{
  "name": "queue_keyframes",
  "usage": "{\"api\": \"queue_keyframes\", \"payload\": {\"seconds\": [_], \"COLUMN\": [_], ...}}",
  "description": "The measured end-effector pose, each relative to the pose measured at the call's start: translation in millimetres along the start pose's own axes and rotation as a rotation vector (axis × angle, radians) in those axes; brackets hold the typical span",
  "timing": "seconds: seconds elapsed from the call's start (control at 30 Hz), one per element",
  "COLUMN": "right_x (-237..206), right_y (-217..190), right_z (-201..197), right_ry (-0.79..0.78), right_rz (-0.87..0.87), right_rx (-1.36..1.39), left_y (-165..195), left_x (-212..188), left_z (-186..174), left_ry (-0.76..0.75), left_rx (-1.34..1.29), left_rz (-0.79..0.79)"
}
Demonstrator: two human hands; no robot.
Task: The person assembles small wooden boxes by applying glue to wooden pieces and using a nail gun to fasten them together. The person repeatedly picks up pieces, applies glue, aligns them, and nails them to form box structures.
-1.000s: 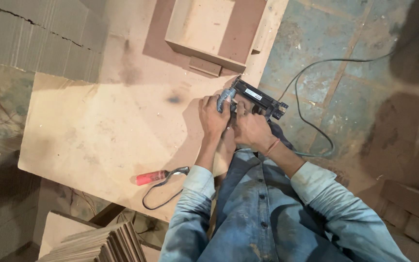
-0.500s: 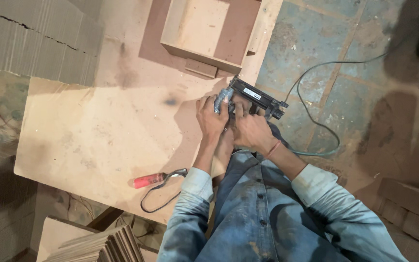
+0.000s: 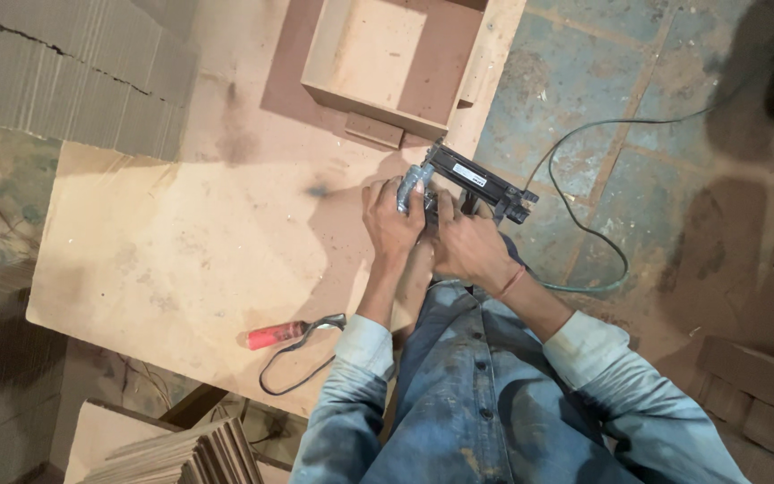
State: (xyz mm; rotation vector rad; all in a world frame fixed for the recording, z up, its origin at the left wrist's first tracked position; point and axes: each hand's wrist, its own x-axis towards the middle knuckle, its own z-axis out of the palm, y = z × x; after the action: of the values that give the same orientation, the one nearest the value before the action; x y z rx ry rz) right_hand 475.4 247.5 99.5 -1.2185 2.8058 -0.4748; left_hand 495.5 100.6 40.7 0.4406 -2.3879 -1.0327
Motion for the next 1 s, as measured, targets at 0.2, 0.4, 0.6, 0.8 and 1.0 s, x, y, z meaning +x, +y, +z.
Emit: {"api": "queue_keyframes", "payload": {"seconds": [0.2,0.4,0.6,0.8,1.0], "right_x": [3,3,-2,-15,21], "right_y": [-3,-5,1,19,135], "right_z": [-18,-21,-17,-38,-110], "right_ry": [-0.265,-0.254,-0.236,-0.108,-0.153], "right_rz": [0.235,0.225,0.209,0.161,0.395], "right_rx": [0.120,0.107,0.129,0.179,-0.150], "left_y": [12,18,23,16,-7], "left_x": [3,5,3,-6,52], "left_z": [-6,-9,-11,-17,22], "left_ry": [0.036,0.036,0.030,-0.117,-0.103], "left_rx": [-0.014,-0.017,-0.002,-0.232,-0.392], "left_rz": [0.008,-0.003,0.020,-0.172,-0.536]}}
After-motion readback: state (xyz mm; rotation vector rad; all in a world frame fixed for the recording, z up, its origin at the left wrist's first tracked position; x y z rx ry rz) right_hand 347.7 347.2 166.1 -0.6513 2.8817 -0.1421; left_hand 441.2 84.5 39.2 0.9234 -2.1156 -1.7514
